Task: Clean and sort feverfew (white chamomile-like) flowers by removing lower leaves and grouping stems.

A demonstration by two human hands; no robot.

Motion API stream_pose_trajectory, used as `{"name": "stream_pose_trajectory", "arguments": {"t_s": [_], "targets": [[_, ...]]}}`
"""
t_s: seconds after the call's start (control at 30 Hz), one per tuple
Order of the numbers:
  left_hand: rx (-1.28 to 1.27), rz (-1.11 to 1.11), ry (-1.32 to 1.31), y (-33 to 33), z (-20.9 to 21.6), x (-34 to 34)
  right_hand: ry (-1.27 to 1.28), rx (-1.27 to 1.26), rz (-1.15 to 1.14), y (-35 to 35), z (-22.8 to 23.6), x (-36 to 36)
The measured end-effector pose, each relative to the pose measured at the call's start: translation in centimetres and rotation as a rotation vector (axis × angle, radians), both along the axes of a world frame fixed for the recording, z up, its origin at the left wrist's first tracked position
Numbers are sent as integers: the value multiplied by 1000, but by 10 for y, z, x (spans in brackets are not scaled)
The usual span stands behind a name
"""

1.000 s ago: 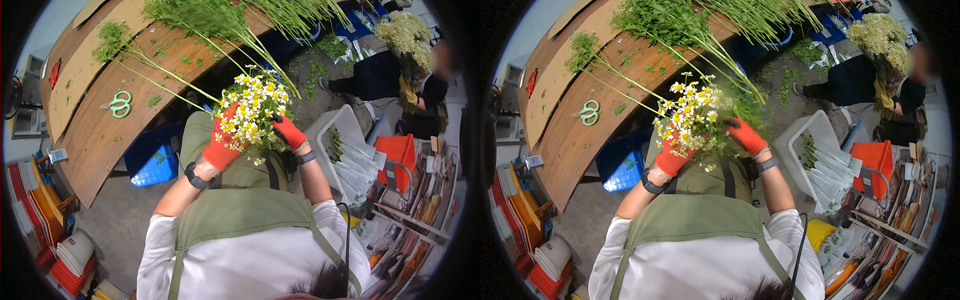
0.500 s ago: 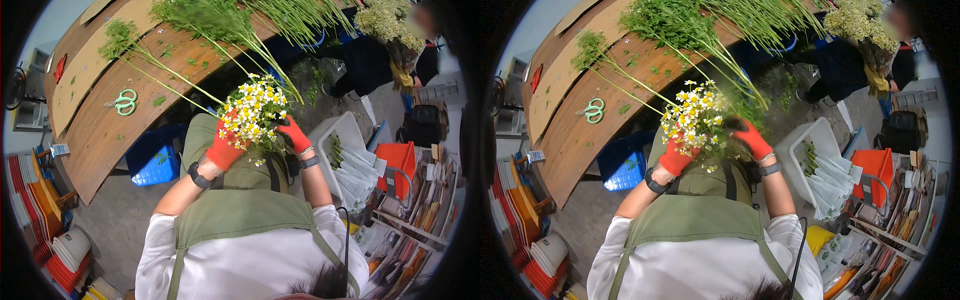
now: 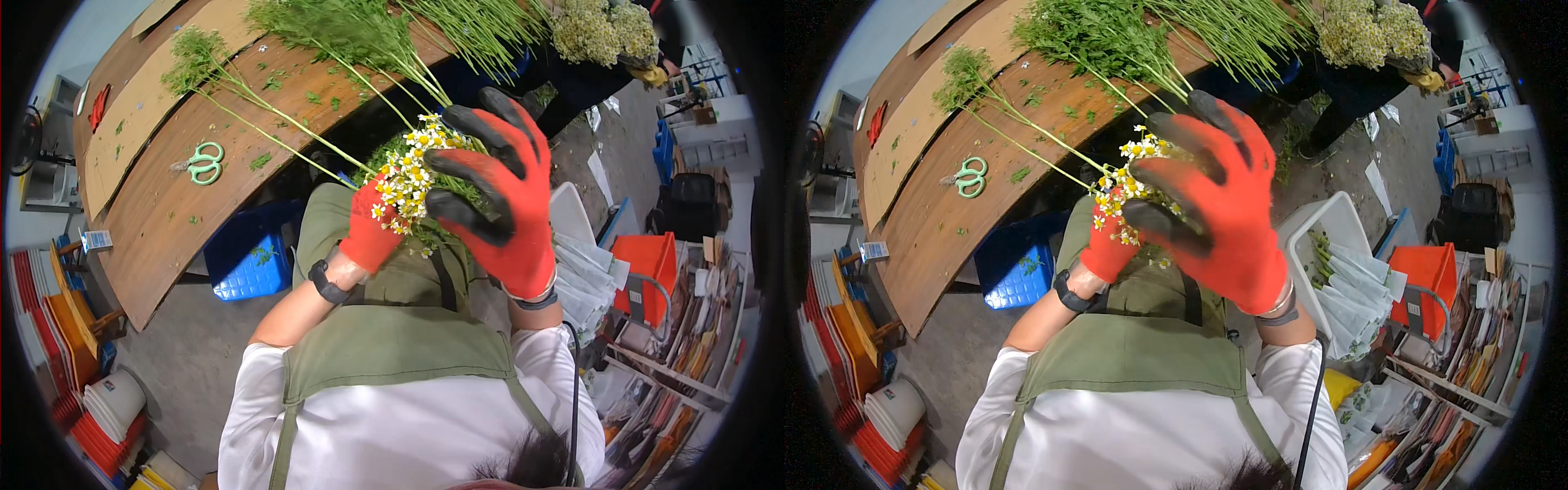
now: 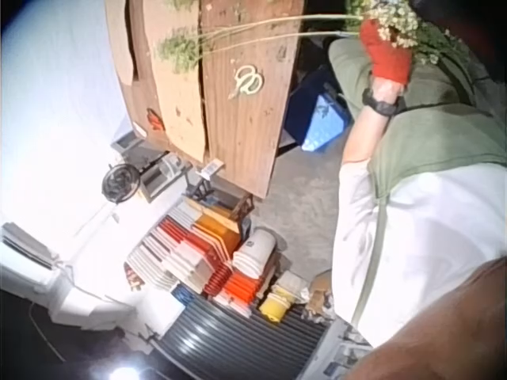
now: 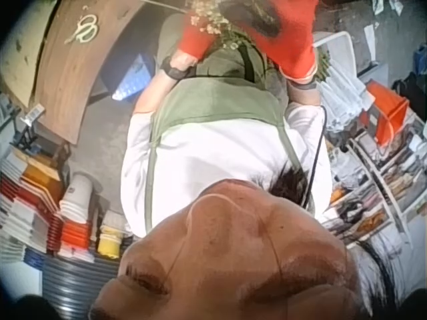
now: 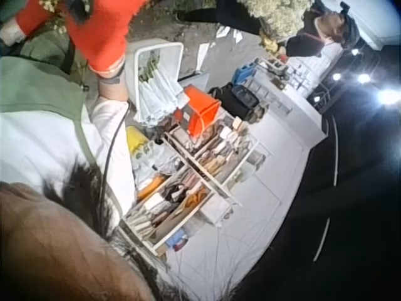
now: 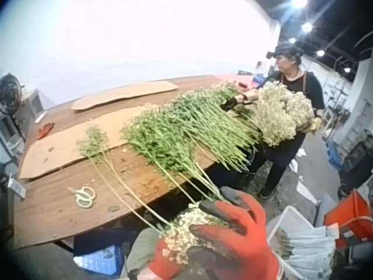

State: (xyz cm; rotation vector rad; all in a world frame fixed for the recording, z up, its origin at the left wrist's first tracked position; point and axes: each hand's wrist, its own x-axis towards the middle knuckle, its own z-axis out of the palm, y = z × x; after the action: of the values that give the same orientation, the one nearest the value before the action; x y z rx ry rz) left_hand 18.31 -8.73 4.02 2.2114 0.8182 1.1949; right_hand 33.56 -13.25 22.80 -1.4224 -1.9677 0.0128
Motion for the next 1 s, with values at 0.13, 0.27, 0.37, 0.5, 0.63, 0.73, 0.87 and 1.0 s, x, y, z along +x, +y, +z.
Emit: {"name": "stream_pose_trajectory", "arguments": {"t_s": [0.13, 0.27, 0.37, 0.5, 0.63, 0.73, 0.87, 1.0], "targets": [[-370, -45, -189, -6, -21, 5, -159, -51, -90, 1, -3, -14], [-332, -12, -174, -4, -7, 5, -244, -36, -146, -1, -4, -17], [-361, -6, -142, -4, -6, 4, -259, -46, -144, -2, -3, -18], [-181, 35, -108, -3, -7, 3, -271, -50, -150, -3, -5, -19], [-263, -5, -25, -3, -11, -1, -264, -62, -153, -2, -9, -15], [-274, -47, -189, -2, 12, 2, -151, -80, -115, -3, -14, -13], [-958, -127, -860, -14, -18, 13, 115, -155, 113, -5, -13, 11], [-363, -19, -265, -6, -22, 3, 170, -6, 65, -5, -2, 26]]}}
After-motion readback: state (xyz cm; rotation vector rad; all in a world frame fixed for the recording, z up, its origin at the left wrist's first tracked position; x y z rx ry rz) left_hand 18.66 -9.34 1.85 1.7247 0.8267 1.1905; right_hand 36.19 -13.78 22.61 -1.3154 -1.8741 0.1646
